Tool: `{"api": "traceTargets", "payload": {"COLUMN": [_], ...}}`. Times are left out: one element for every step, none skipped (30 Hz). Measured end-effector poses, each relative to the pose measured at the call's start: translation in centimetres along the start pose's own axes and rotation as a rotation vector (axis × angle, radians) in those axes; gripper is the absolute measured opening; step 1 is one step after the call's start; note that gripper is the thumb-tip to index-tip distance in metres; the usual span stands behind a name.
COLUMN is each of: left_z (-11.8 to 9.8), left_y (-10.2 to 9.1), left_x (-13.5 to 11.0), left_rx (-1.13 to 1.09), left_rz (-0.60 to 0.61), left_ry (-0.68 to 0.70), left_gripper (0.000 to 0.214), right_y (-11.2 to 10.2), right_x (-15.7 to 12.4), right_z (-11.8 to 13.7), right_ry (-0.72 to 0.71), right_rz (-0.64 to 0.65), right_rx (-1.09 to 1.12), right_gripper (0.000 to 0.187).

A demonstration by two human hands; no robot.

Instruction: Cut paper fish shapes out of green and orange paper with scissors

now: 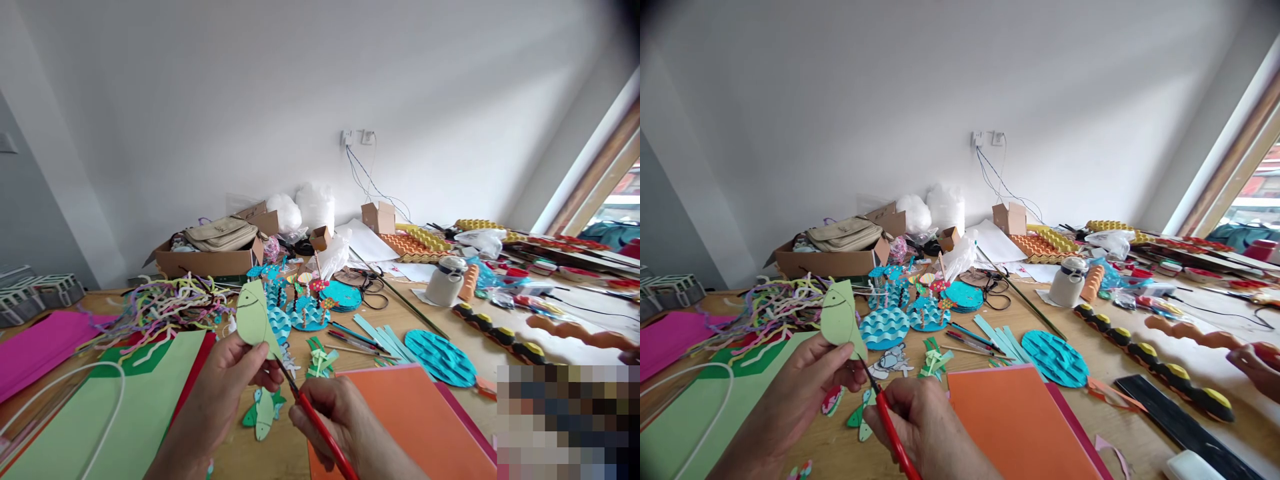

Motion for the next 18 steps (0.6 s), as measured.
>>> {"api": "traceTargets", "payload": {"left_z": [0.0,-0.1,-0.2,-0.2,-0.2,-0.2,-0.2,-0.1,-0.1,-0.1,-0.1,-0.1,-0.1,-0.1,-0.1,-0.1,-0.1,-0.1], "left_y": [0.0,0.1,0.1,0.2,0.2,0.2,0.3,0.3,0.3,0.3,0.3,0.3,0.3,0.4,0.4,0.4,0.5,0.5], "left_x": [0.0,0.0,0.1,0.1,0.1,0.1,0.1,0.1,0.1,0.0,0.0,0.0,0.0,0.0,0.0,0.0,0.0,0.0], "left_rx": [0.0,0.001,0.004,0.006,0.01,0.014,0.019,0.024,0.028,0.033,0.037,0.042,0.047,0.05,0.052,0.051,0.05,0.052], "left_rz": [0.001,0.001,0.003,0.004,0.006,0.006,0.006,0.008,0.006,0.003,0.003,0.0,-0.002,-0.004,-0.005,-0.004,-0.002,0.002], "left_ry": [0.002,0.005,0.007,0.008,0.005,0.002,-0.001,-0.004,-0.007,-0.01,-0.013,-0.015,-0.017,-0.019,-0.019,-0.02,-0.02,-0.023], "left_gripper": [0.013,0.013,0.014,0.014,0.014,0.014,0.015,0.015,0.016,0.016,0.016,0.016,0.016,0.016,0.016,0.017,0.017,0.017], "right_y": [0.0,0.0,-0.1,-0.1,-0.1,-0.2,-0.1,-0.1,0.0,0.0,0.1,0.1,0.1,0.0,0.0,0.0,-0.1,-0.1], "right_x": [0.0,-0.1,-0.1,-0.1,-0.1,-0.1,-0.1,-0.2,-0.2,-0.2,-0.2,-0.2,-0.2,-0.2,-0.1,-0.1,-0.1,-0.1], "right_z": [0.1,0.2,0.3,0.3,0.3,0.3,0.2,0.1,0.0,-0.2,-0.3,-0.4,-0.5,-0.6,-0.7,-0.7,-0.8,-0.9], "right_ry": [-0.003,-0.006,-0.01,-0.016,-0.022,-0.027,-0.03,-0.028,-0.026,-0.025,-0.025,-0.026,-0.026,-0.028,-0.031,-0.032,-0.031,-0.03], "right_rz": [0.003,0.005,0.001,-0.002,-0.004,-0.004,-0.001,0.005,0.01,0.014,0.017,0.019,0.017,0.013,0.008,0.005,0.001,0.003], "right_rx": [-0.006,-0.01,-0.012,-0.011,-0.007,-0.004,-0.002,0.002,0.004,0.004,0.001,-0.003,-0.006,-0.01,-0.015,-0.016,-0.017,-0.015], "right_gripper": [0.031,0.031,0.031,0.031,0.03,0.03,0.03,0.03,0.03,0.03,0.031,0.031,0.032,0.033,0.033,0.033,0.033,0.033]}}
Point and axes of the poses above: each hand's wrist, its own x-axis towards the middle knuckle, its own y-axis out of the palm, z = x × y, the point moved 10 cm from there along x, towards the middle knuckle, and after that the axes turned 4 degrees about -x, right-handed, at the moved point
